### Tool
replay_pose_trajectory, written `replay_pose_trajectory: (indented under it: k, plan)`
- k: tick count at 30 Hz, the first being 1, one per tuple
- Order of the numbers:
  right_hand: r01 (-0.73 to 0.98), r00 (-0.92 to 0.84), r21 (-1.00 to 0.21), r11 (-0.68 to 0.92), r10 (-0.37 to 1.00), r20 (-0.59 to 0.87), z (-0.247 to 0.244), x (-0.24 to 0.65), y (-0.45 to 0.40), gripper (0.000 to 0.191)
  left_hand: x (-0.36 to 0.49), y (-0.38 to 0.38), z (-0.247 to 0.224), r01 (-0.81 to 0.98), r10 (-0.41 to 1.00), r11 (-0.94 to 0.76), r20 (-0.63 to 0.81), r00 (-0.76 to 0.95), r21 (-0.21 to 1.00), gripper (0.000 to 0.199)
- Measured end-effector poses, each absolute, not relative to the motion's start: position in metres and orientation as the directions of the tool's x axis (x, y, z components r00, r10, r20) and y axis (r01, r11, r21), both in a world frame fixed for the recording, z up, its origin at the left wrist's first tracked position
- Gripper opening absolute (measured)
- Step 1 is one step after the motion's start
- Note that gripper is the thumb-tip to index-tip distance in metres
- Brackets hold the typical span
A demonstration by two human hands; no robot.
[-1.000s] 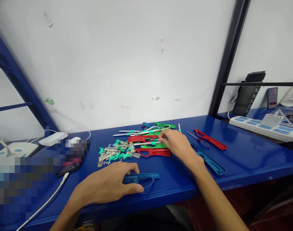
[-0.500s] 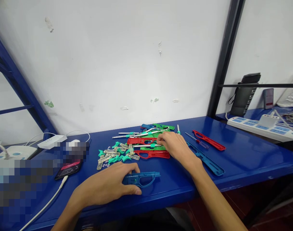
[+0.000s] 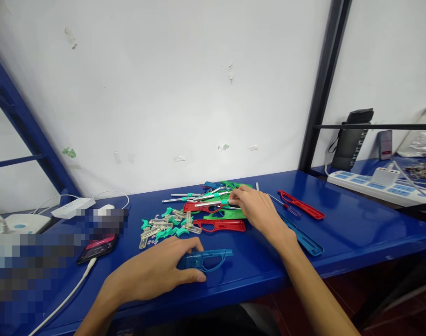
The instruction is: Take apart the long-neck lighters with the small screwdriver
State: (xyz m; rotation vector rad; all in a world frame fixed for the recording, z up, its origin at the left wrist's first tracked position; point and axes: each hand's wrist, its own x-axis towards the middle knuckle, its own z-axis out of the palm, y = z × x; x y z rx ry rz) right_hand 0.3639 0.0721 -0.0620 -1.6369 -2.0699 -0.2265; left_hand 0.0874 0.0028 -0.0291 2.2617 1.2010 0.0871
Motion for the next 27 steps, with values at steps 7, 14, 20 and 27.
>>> replay_pose_trajectory:
  k: [7,14,20,27]
  plan:
    - [0.911,0.064,-0.339,0.233,0.735,0.676,-0.05,0.373,0.064,0.02,0.087,0.003,-0.033,0.74,0.865,-0.401,-0.043,0.5,0.54,0.048]
    - [0.493,0.295,-0.701,0.515,0.659,0.692,-0.031,0.366,0.041,0.029,0.092,0.004,-0.034,0.662,0.925,-0.311,0.059,0.375,0.681,0.061]
    - [-0.144,0.131,-0.892,0.428,0.902,0.412,-0.015,0.335,0.013,0.031,0.097,0.006,-0.031,0.467,0.94,-0.293,0.163,0.299,0.834,0.038]
    - [-0.266,-0.195,-0.943,0.201,0.947,0.257,-0.019,0.315,0.013,0.034,0.093,0.007,-0.034,0.363,0.93,-0.367,0.328,0.167,0.856,0.055]
